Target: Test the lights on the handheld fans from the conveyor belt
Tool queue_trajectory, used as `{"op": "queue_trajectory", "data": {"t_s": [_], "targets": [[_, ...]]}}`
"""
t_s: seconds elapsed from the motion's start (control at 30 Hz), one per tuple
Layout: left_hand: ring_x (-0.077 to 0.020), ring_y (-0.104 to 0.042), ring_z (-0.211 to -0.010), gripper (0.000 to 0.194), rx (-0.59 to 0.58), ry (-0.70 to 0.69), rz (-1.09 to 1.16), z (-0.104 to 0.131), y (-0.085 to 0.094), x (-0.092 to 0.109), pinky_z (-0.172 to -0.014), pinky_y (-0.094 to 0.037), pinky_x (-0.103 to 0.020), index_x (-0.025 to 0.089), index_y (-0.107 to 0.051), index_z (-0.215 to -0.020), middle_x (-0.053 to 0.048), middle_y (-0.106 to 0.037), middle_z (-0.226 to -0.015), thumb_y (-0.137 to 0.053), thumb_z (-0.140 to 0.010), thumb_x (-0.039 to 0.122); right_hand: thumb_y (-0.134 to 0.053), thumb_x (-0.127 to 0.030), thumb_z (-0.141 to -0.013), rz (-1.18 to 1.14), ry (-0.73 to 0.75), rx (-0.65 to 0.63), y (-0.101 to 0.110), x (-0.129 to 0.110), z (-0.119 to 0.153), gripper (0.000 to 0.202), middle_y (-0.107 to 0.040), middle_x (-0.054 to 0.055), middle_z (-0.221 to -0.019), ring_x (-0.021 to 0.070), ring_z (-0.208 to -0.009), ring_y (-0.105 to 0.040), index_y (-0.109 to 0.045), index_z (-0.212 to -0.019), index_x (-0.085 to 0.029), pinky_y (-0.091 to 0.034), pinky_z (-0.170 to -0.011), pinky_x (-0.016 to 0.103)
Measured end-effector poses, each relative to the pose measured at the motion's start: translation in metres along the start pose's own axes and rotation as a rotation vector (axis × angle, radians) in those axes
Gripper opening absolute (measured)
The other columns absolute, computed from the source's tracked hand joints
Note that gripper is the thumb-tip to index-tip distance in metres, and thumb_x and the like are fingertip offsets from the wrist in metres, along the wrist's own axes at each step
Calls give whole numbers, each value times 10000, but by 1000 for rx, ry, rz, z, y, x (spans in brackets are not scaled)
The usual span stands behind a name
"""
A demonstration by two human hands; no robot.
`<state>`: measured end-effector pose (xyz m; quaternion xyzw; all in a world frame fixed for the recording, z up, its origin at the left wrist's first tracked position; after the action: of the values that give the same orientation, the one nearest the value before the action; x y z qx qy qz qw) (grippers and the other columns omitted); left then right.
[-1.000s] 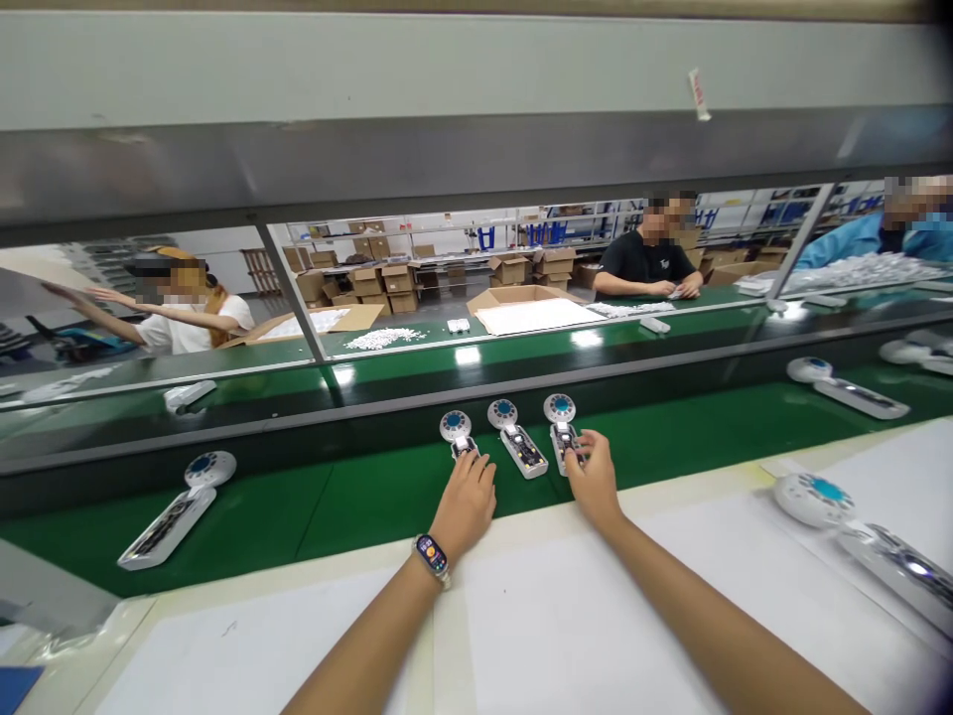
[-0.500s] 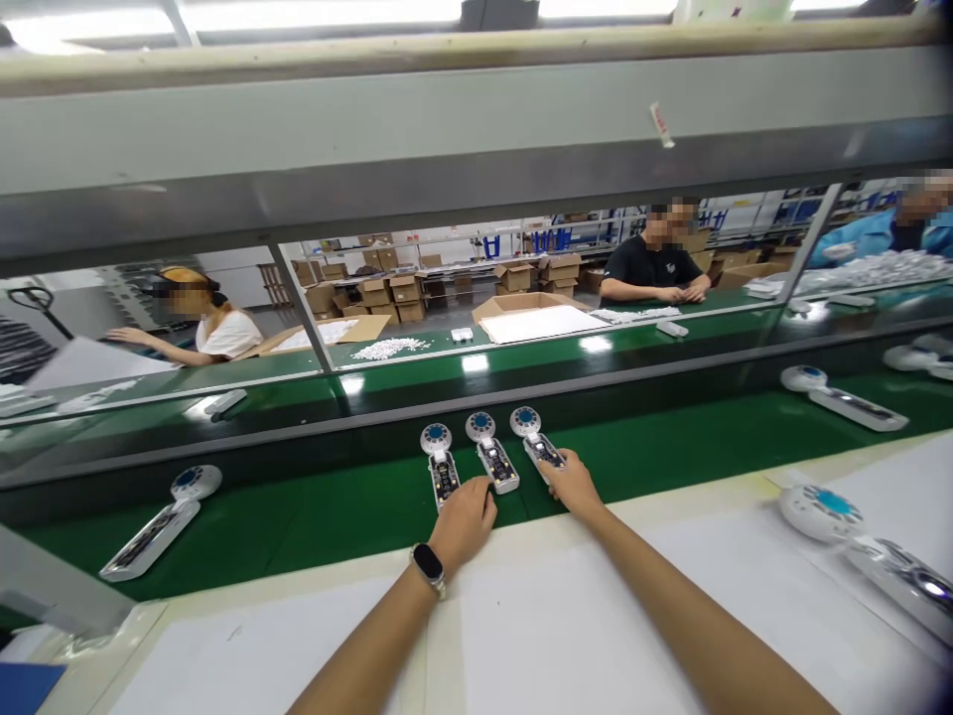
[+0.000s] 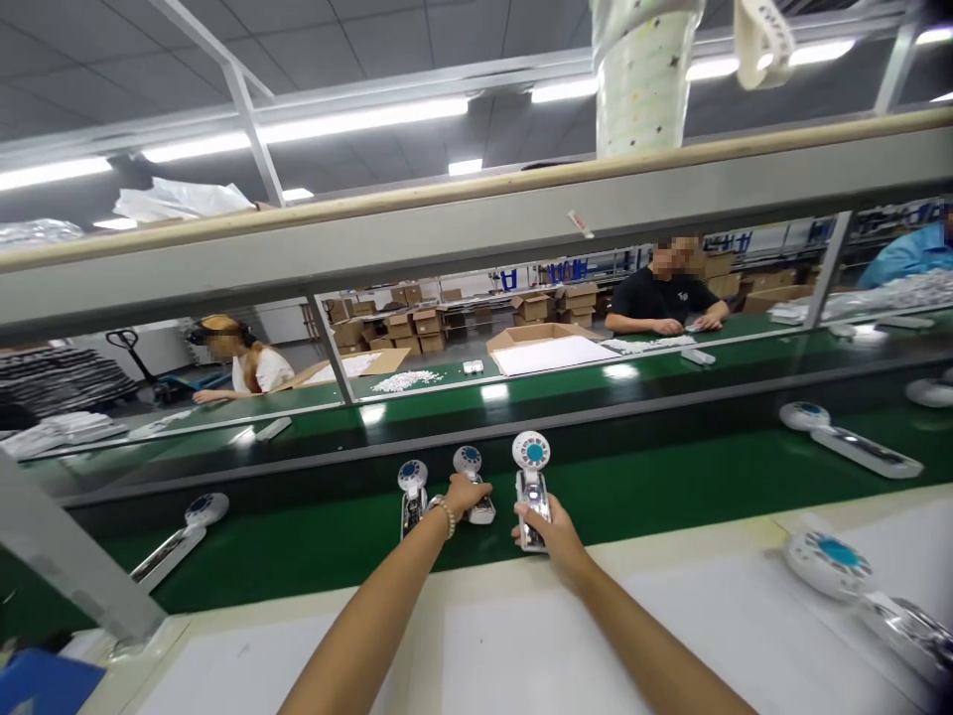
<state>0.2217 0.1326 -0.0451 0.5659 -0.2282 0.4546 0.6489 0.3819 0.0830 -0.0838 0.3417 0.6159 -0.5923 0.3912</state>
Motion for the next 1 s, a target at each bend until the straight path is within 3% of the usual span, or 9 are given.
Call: {"op": "queue_trajectory", "data": {"t_s": [0.1, 0.23, 0.37, 0.47, 0.63, 0.87, 1.0], "targets": [[-251, -634, -699, 348, -166, -7, 148, 22, -7, -11, -535, -499, -321, 160, -418, -921, -63, -601, -734, -621, -645, 219, -663, -501, -653, -41, -23, -21, -8, 5, 5, 564, -628, -14, -722, 163, -479, -613, -416, -1082, -229, -497, -442, 285], [-188, -635, -659, 449, -294, -79, 386, 56, -15, -35, -592, -527, -332, 216, -374, -971, -16, -597, -808, -655, -622, 199, -650, -466, -659, -97, -79, -71, -19, 15, 8, 645, -629, -14, -748, 182, -523, -632, -325, -1176, -260, -513, -492, 307], [-150, -614, -629, 467, -263, -139, 782, 68, -10, -48, -576, -519, -301, 233, -376, -1010, -30, -583, -908, -664, -644, 271, -654, -371, -620, -55, -130, -93, -26, 26, 14, 577, -622, -10, -733, 202, -560, -634, -357, -1094, -226, -515, -504, 322], [-156, -619, -675, 373, -258, -103, 910, 69, -8, -51, -569, -514, -296, 248, -385, -1000, -23, -574, -943, -582, -683, 257, -633, -337, -627, -9, -149, -120, -27, 29, 18, 558, -617, -15, -755, 183, -544, -618, -354, -1099, -236, -515, -508, 321], [-162, -623, -721, 413, -319, -99, 943, 70, -11, -50, -633, -516, -312, 236, -381, -1002, 4, -560, -836, -538, -637, 122, -642, -344, -638, 41, -152, -160, -28, 21, 20, 590, -628, -4, -773, 174, -555, -607, -363, -1146, -236, -521, -556, 331], [-182, -626, -742, 465, -288, -111, 887, 69, -12, -55, -657, -522, -358, 211, -349, -1051, -31, -562, -868, -540, -649, 75, -673, -344, -633, 78, -195, -160, -28, 15, 27, 621, -654, 17, -800, 189, -605, -614, -401, -1178, -221, -517, -600, 345], [-186, -626, -759, 460, -301, -143, 864, 69, -12, -56, -683, -519, -364, 203, -363, -1055, -35, -565, -872, -554, -658, 68, -660, -293, -639, 126, -146, -111, -25, 11, 27, 531, -664, 41, -916, 230, -809, -632, -484, -1136, -231, -505, -710, 352]]}}
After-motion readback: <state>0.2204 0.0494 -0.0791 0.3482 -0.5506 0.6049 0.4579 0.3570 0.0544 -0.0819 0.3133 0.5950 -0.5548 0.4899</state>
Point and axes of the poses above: each hand's wrist, its own z-axis away from the middle knuckle, its own y-axis out of the back of the hand, x = y × z, the point moved 6 cm from there along -z, towards the middle knuckle
